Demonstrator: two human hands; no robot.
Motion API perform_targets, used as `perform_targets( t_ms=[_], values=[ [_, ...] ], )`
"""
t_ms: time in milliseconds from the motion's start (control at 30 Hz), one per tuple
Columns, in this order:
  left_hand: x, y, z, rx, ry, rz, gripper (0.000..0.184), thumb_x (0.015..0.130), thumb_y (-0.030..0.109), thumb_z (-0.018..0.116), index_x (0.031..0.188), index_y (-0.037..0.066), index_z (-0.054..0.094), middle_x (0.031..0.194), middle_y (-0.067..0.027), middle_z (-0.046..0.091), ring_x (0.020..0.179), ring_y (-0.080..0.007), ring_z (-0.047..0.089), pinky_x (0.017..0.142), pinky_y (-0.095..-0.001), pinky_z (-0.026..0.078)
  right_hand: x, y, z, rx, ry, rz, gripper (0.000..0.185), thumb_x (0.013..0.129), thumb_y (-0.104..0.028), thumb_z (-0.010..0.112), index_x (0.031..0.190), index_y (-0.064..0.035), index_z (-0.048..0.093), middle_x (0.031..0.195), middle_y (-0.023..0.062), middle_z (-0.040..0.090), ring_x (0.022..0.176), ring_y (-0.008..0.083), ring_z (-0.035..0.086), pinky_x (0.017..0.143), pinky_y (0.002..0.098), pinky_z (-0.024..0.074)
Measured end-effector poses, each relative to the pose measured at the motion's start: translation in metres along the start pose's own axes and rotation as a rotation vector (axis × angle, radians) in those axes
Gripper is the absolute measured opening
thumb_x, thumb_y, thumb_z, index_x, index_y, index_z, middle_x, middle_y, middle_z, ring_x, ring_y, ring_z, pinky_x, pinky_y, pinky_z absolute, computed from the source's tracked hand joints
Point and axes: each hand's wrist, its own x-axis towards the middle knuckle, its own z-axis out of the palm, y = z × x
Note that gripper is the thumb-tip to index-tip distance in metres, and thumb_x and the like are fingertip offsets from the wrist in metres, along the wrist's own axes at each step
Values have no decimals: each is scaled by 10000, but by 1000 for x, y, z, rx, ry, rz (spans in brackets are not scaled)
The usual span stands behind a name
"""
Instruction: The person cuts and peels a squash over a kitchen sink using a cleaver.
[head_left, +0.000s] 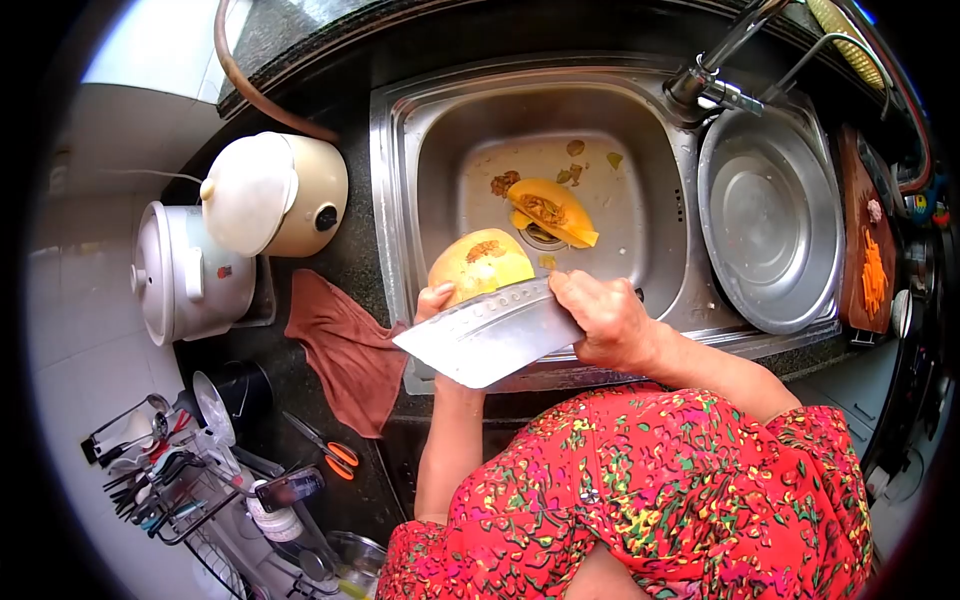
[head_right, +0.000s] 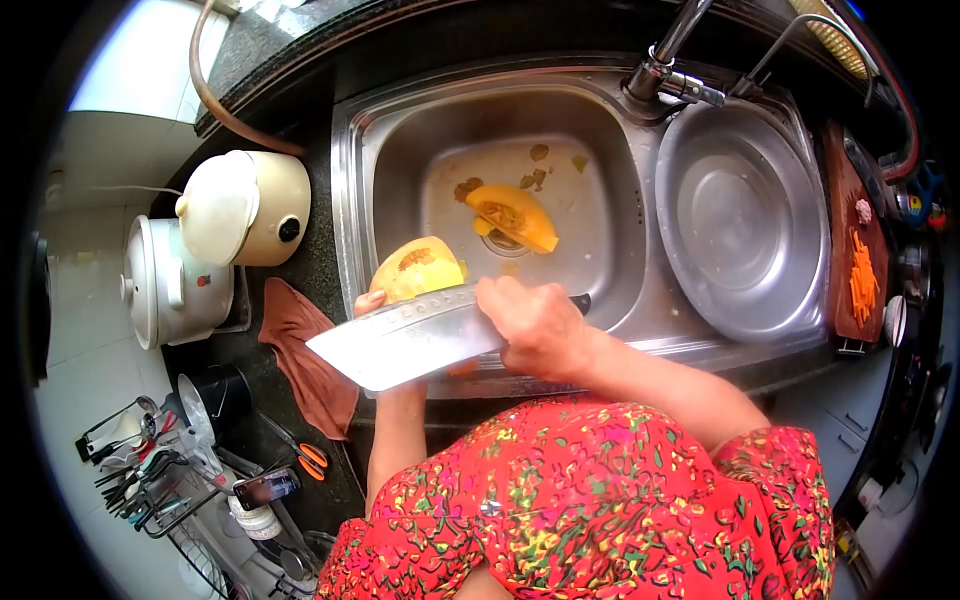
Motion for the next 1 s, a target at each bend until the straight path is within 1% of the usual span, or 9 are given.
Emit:
perform_targets(
  t_ms=[33,267,367,467,500,667,800,933,1000],
  values=[
    [0,-1,-4,32,-12,7,578,755,349,478,1191,-30,456,1107,-202,564,922,-283,592,812,-349,495,-1,-1,0,-42,-56,-1,313,606,14,544,913,14,479,701,125,488,542,310,518,461,381,451],
    [-5,-2,9,109,83,31,579,760,340,475,1200,-34,443,1095,-196,561,922,-282,591,809,-343,495,-1,-2,-4,-116,-81,-41,350,623,4,538,965,56,480,708,127,490,546,293,534,452,367,457],
    [-5,-6,7,5,-105,98,501,752,270,493,1143,-43,483,1032,-172,606,907,-263,609,819,-365,497,-3,8,1,-130,-46,-57,343,629,3,532,965,48,483,722,131,501,556,291,543,454,362,461],
    [3,-6,-11,-74,-55,181,511,732,254,500,1120,-79,486,1053,-188,592,937,-284,593,858,-375,470,-5,19,4,-182,-66,18,328,627,2,530,950,36,486,735,136,514,563,297,548,459,371,462],
    [1,-4,-3,-149,-195,121,516,730,252,502,1125,-79,487,1056,-191,590,936,-293,592,855,-376,472,-6,20,5,-164,-68,14,309,626,3,526,931,20,486,732,134,515,564,303,548,461,378,462],
    [1,-3,0,29,-57,179,525,713,226,547,1148,-62,488,1077,-189,585,955,-295,591,872,-399,470,-10,32,15,-158,-31,47,245,626,7,519,866,-24,475,722,126,518,570,321,545,473,397,461],
    [3,-2,-2,130,-8,176,550,685,245,625,1141,-41,513,1106,-167,583,1016,-295,565,923,-415,446,-12,34,24,-171,-73,141,205,640,8,516,830,-44,464,718,124,525,579,327,546,493,417,462],
    [-1,-1,-4,180,124,187,560,653,197,568,1152,-44,492,1083,-186,583,965,-299,589,863,-410,488,-16,54,35,-138,-43,179,164,647,8,512,800,-40,475,707,143,548,604,348,568,526,445,468],
    [-17,-4,33,198,22,104,598,640,218,522,1163,-69,473,1070,-199,584,930,-304,603,837,-395,506,-24,90,33,-280,-174,406,129,675,14,496,792,-42,506,730,198,600,669,387,590,576,466,474]
  ],
)
